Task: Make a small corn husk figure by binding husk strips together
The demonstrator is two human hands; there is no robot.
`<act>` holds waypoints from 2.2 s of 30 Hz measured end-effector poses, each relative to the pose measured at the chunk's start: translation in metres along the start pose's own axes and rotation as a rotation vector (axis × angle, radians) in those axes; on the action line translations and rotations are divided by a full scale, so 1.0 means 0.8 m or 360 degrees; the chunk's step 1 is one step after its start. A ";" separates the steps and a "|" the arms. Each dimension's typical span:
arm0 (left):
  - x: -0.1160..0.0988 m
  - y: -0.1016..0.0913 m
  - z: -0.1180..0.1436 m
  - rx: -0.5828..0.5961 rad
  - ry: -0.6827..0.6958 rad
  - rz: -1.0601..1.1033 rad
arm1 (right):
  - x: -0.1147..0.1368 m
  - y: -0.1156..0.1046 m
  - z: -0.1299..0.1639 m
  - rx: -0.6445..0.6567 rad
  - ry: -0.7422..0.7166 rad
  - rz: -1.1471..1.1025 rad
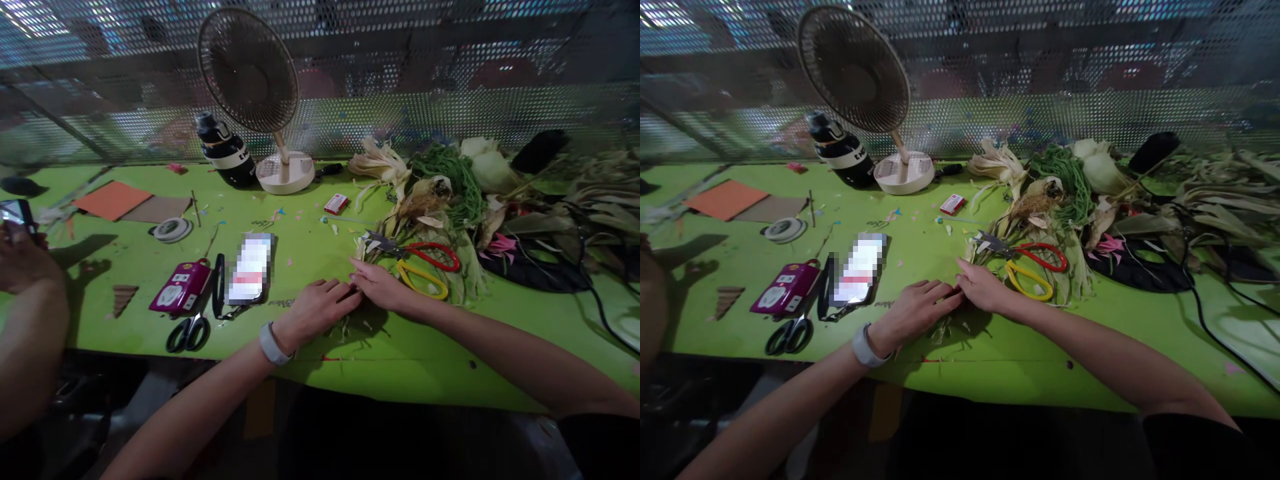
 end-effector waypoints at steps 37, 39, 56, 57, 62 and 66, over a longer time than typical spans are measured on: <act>0.041 0.024 0.019 -0.0013 -0.1165 0.1462 | 0.012 -0.025 0.002 0.0356 -0.0755 0.0195; 0.041 0.025 0.019 -0.0022 -0.1168 0.1462 | 0.013 -0.029 0.001 0.0309 -0.0762 0.0194; 0.039 0.023 0.016 -0.0046 -0.1087 0.1374 | 0.021 -0.029 0.009 0.0365 -0.0703 0.0512; 0.039 0.022 0.016 -0.0057 -0.1084 0.1354 | 0.023 -0.029 0.010 0.0366 -0.0741 0.0522; 0.038 0.018 0.015 -0.0103 -0.1130 0.1279 | 0.032 -0.026 0.021 0.0281 -0.0829 0.0662; 0.038 0.018 0.015 -0.0110 -0.1138 0.1288 | 0.034 -0.020 0.023 0.0204 -0.0810 0.0544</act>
Point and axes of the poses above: each hand's wrist, its own z-axis away from the middle knuckle, its own y-axis out of the palm, x = y × z, the point moved 5 cm from there along -z, towards the middle knuckle, and after that the axes turned 10 degrees about -x, right-handed, at the moved point
